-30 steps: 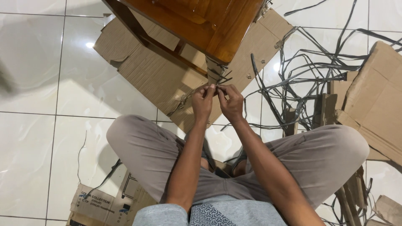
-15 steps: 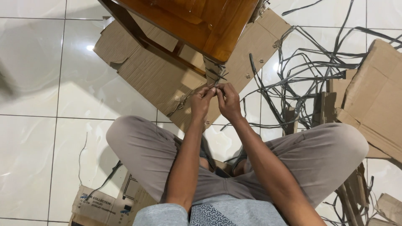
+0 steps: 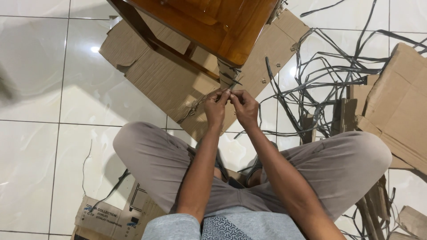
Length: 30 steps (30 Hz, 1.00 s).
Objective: The recorder is wrapping protective plastic strips around the legs of a wooden table.
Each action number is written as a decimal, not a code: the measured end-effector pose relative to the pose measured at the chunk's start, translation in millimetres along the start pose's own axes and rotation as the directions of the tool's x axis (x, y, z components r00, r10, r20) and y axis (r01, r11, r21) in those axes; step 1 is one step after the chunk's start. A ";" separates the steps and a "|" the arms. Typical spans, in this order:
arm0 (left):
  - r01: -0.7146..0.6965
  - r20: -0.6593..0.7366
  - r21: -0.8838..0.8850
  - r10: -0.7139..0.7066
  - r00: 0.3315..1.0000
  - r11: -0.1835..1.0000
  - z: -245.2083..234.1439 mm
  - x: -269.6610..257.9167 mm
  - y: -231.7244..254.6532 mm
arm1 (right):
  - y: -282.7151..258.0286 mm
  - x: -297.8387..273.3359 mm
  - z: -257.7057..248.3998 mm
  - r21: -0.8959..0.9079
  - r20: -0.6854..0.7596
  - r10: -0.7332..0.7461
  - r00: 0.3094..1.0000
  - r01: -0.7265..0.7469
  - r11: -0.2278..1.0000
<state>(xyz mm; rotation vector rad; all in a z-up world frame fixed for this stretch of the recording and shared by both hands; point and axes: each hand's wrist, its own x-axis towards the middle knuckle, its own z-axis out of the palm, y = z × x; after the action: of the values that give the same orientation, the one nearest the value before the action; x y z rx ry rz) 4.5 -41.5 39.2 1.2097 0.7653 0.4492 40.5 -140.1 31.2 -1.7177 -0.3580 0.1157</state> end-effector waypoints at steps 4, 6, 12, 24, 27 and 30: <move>0.045 -0.003 -0.041 -0.045 0.999 0.998 -4.6 7.5 -14.3 | 0.1 2.6 -4.5 -0.032 -0.015 0.019 1.000 -0.020 0.999; 0.102 0.013 -0.070 -0.102 0.995 0.992 -3.4 6.6 -1.8 | -3.6 3.3 -6.6 -0.047 -0.003 0.023 1.000 -0.024 0.999; 0.185 0.062 -0.205 -0.176 0.982 0.961 -2.4 24.9 -29.5 | 7.2 8.2 -9.5 0.000 -0.027 0.020 0.999 -0.020 1.000; 0.174 0.009 -0.202 -0.176 0.984 0.964 -3.8 43.6 -48.9 | 21.1 10.0 -15.6 0.054 -0.068 0.079 0.995 -0.075 0.996; 0.157 -0.009 -0.224 -0.163 0.987 0.962 0.4 48.0 -56.1 | 26.5 9.8 -15.9 0.047 -0.087 0.078 0.993 -0.074 0.996; 0.143 -0.009 -0.253 -0.150 0.989 0.957 3.3 46.4 -50.3 | 19.1 9.0 -16.1 0.015 -0.112 0.089 0.990 -0.088 0.996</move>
<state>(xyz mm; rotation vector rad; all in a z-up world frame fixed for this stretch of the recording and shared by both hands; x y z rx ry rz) 34.0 -27.8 -21.1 0.9042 0.7910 0.4275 56.7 -155.2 16.6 -1.7221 -0.1974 0.0843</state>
